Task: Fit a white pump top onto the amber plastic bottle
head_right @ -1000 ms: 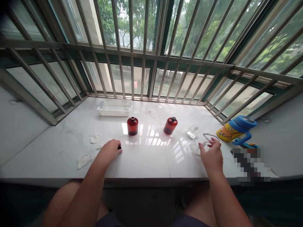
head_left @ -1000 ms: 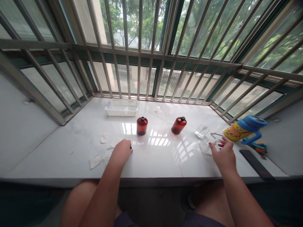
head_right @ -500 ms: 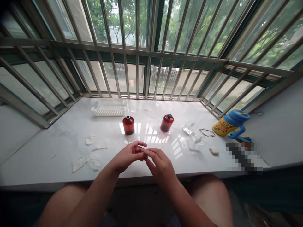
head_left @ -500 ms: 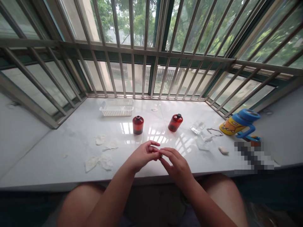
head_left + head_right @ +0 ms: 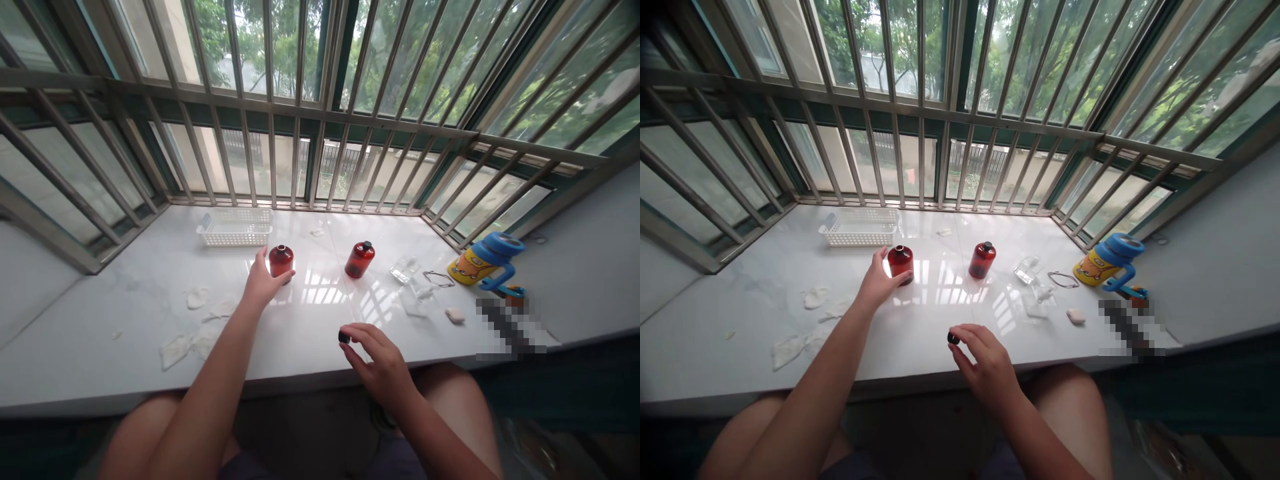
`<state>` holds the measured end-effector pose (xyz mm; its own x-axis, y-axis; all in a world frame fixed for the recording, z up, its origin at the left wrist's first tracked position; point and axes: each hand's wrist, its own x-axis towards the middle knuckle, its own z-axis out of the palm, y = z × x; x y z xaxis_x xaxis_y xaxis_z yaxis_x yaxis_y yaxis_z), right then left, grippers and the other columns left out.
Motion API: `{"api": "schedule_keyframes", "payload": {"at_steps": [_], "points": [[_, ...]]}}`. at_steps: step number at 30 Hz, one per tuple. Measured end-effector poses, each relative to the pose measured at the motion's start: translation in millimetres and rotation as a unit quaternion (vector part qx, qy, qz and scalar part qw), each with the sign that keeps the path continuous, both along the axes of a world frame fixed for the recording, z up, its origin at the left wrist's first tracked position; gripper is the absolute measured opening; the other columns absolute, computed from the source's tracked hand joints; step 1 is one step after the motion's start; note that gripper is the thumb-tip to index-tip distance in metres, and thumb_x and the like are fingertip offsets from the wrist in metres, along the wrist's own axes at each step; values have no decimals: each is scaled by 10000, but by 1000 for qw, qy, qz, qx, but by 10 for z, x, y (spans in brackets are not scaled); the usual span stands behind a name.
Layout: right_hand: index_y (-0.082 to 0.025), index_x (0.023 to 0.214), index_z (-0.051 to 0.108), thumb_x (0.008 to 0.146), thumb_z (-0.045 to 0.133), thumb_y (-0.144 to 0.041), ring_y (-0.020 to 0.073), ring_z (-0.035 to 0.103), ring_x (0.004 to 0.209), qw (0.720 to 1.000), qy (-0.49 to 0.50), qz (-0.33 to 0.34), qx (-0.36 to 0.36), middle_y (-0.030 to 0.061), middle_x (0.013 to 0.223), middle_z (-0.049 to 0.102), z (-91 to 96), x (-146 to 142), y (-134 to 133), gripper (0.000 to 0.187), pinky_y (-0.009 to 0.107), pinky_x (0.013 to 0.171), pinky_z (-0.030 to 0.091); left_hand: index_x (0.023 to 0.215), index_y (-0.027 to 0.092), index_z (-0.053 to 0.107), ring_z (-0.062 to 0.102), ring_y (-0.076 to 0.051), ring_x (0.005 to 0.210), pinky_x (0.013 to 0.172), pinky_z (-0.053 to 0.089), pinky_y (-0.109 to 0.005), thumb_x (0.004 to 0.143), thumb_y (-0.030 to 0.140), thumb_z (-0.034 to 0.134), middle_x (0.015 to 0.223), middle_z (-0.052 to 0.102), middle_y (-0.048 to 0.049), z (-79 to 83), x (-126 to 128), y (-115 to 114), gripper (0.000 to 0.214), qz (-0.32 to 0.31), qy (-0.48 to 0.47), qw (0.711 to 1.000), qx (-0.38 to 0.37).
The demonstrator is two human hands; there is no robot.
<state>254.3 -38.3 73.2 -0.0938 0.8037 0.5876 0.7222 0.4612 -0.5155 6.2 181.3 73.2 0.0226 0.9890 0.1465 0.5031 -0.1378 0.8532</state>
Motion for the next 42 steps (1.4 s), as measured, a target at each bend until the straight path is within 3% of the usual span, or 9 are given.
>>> {"api": "schedule_keyframes", "payload": {"at_steps": [3, 7, 12, 19, 27, 31, 34, 38, 42], "points": [[-334, 1360, 703, 1021, 654, -192, 250, 771, 997, 1000, 4, -2, -8, 78, 1194, 773, 3, 6, -11, 371, 436, 910, 673, 1518, 250, 449, 602, -318, 1391, 1159, 474, -453, 796, 383, 893, 1529, 599, -144, -68, 56, 37, 858, -10, -14, 1000, 1], [-323, 1381, 687, 1035, 628, -209, 239, 764, 965, 1000, 7, -10, -22, 82, 1176, 761, 32, -16, 20, 369, 421, 888, 667, 1372, 221, 586, 647, -307, 1297, 1119, 503, -441, 751, 377, 912, 1408, 657, -128, -132, 75, -67, 719, -36, -1, 999, 4], [-290, 1351, 641, 1026, 662, -260, 225, 731, 897, 999, 34, -28, -21, 79, 1130, 742, 98, -107, 151, 327, 413, 854, 643, 1426, 258, 557, 647, -301, 1297, 1109, 519, -456, 745, 375, 911, 1422, 654, -102, -187, 105, -476, 777, -152, -37, 988, -13], [-285, 1283, 693, 1031, 634, -255, 214, 709, 898, 996, 77, -3, -39, 78, 1178, 730, 275, -326, 539, 260, 412, 868, 630, 1476, 305, 534, 589, -309, 1368, 1177, 478, -487, 760, 282, 881, 1475, 585, -92, -125, 223, -932, 796, -197, -43, 979, 35], [-291, 1273, 731, 1046, 625, -270, 247, 731, 1093, 995, 96, 12, -2, 82, 1215, 749, 319, -370, 708, 251, 438, 979, 632, 1418, 294, 572, 600, -316, 1336, 1155, 501, -496, 758, 198, 839, 1414, 617, -87, -26, 199, -952, 718, -239, -38, 970, 27], [-319, 1295, 738, 1045, 637, -264, 266, 717, 1192, 996, 85, 19, -1, 58, 1246, 783, 238, -395, 737, 275, 475, 1047, 603, 1535, 288, 479, 525, -342, 1458, 1226, 448, -531, 762, 243, 871, 1566, 534, -119, -69, 221, -958, 868, -250, -48, 966, 41], [-329, 1304, 736, 1041, 642, -246, 259, 721, 1187, 995, 96, 21, -10, 40, 1254, 793, 169, -433, 778, 291, 475, 1049, 596, 1606, 277, 390, 482, -348, 1512, 1252, 424, -531, 788, 306, 881, 1641, 471, -141, -76, 282, -977, 954, -248, -69, 965, 42], [-318, 1241, 750, 1005, 699, -266, 276, 717, 1143, 995, 104, -3, -5, 49, 1195, 799, 162, -454, 774, 247, 487, 1014, 600, 1515, 254, 497, 615, -320, 1370, 1168, 504, -505, 867, 263, 782, 1500, 602, -139, -67, 357, -997, 708, -231, -85, 969, 37], [-295, 1187, 734, 971, 745, -327, 292, 703, 1051, 994, 93, -58, -13, 63, 1040, 776, 218, -445, 690, 218, 490, 958, 601, 1496, 261, 514, 644, -324, 1318, 1131, 525, -497, 851, 284, 811, 1468, 619, -134, -73, 357, -990, 711, -233, -77, 969, 29]]}}
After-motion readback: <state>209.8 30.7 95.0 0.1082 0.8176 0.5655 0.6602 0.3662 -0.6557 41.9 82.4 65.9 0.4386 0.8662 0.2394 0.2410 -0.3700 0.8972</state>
